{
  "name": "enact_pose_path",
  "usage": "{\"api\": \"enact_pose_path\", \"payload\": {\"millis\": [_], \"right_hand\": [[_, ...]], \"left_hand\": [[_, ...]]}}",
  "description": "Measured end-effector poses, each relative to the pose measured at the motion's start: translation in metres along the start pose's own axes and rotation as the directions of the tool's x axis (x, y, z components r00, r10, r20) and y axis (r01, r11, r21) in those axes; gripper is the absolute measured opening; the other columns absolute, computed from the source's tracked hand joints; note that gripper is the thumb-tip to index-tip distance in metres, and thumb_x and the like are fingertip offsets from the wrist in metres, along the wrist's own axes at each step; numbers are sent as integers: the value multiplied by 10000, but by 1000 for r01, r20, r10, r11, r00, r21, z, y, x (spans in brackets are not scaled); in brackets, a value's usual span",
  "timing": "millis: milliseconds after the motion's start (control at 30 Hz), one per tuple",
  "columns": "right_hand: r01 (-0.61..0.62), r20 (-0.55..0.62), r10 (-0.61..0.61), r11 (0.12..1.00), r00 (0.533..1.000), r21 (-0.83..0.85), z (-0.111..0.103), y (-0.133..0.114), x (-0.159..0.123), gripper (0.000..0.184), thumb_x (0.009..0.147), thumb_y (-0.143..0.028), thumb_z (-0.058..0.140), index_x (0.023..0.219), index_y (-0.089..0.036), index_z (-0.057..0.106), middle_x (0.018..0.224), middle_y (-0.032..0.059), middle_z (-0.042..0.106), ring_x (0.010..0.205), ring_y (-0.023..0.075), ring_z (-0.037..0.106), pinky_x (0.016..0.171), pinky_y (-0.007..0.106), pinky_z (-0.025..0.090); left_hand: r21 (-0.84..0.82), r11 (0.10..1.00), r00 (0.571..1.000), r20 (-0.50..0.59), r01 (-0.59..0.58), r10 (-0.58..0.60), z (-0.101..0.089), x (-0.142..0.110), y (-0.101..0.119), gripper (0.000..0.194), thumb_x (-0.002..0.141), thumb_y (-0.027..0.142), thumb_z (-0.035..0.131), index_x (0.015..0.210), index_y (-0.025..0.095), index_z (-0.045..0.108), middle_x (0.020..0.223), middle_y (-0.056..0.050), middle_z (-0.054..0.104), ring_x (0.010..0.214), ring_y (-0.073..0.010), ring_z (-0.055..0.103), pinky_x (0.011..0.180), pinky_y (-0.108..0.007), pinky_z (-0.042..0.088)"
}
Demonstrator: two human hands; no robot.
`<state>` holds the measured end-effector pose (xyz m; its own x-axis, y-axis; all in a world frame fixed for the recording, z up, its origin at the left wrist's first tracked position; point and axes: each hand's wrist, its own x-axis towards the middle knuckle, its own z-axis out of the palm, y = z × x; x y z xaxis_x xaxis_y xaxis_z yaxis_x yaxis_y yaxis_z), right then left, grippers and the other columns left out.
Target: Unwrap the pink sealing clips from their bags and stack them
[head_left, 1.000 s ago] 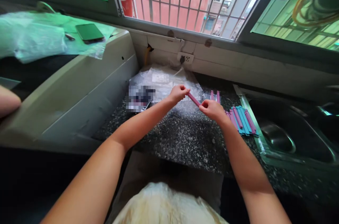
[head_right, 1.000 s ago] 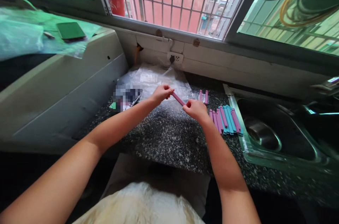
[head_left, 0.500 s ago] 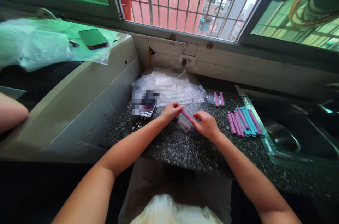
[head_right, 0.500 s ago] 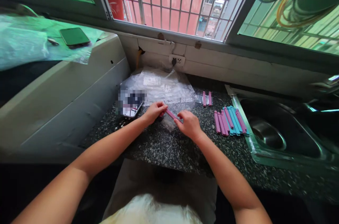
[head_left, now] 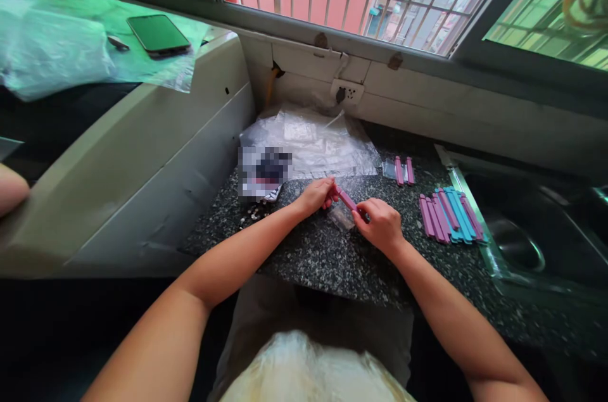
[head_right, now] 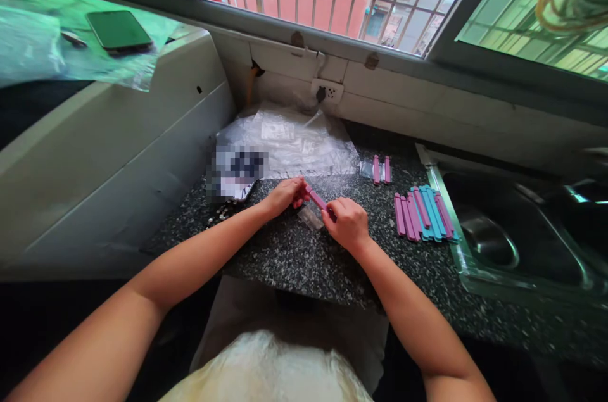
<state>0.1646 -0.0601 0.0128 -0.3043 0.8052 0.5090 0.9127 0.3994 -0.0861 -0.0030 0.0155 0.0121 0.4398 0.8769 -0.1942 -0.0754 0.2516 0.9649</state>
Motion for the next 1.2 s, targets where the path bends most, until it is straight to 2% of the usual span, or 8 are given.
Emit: {"api": "enact_pose_path", "payload": {"millis": [200, 400, 567, 800, 1033, 1200], "right_hand": [[7, 16, -7, 1000, 1000, -10, -2, -2, -1, 180, 829, -280, 506, 700, -186, 588, 668, 31, 599, 663, 155, 516, 637, 266, 356], [8, 62, -9, 1000, 998, 9, -3, -4, -3, 179, 837, -277, 491, 717, -188, 591, 701, 44, 601, 689, 166, 510, 650, 281, 354], [31, 47, -32, 999, 998, 14, -4, -5, -4, 194, 846, -277, 471, 721, -185, 588, 693, 45, 589, 681, 167, 498, 655, 283, 352], [37, 39, -38, 999, 999, 22, -3, -5, -3, 198, 848, -275, 466, 732, -177, 592, 681, 47, 572, 680, 164, 494, 659, 283, 355], [46, 35, -46, 999, 998, 10, -3, -5, -3, 195, 851, -283, 457, 739, -188, 586, 688, 47, 581, 688, 165, 508, 657, 274, 376], [72, 11, -72, 997, 997, 18, -3, -4, -2, 206, 830, -276, 462, 666, -202, 562, 625, 31, 552, 644, 151, 497, 633, 262, 380]], "left_hand": [[118, 991, 998, 45, -58, 53, -1, -1, -5, 469, 844, 517, 366, 613, 136, 513, 482, 16, 496, 364, -58, 361, 366, -195, 262], [295, 942, 987, 50, -160, 152, -1, 0, -10, 487, 806, 556, 402, 529, 161, 473, 439, 31, 427, 421, -79, 358, 421, -212, 266], [362, 906, 975, 96, -222, 201, -1, -3, -8, 514, 811, 562, 381, 472, 177, 412, 420, 32, 382, 431, -85, 340, 453, -228, 265], [368, 905, 976, 132, -213, 176, -4, -2, -7, 510, 807, 570, 375, 475, 183, 392, 406, 40, 350, 412, -79, 302, 438, -235, 234], [295, 942, 987, 84, -158, 140, -2, 1, -13, 486, 803, 556, 406, 494, 182, 377, 398, 59, 305, 384, -61, 263, 416, -218, 215], [200, 975, 995, 40, -93, 86, 1, -2, -14, 448, 808, 512, 449, 519, 178, 377, 409, 74, 270, 375, -48, 234, 402, -203, 189]]}}
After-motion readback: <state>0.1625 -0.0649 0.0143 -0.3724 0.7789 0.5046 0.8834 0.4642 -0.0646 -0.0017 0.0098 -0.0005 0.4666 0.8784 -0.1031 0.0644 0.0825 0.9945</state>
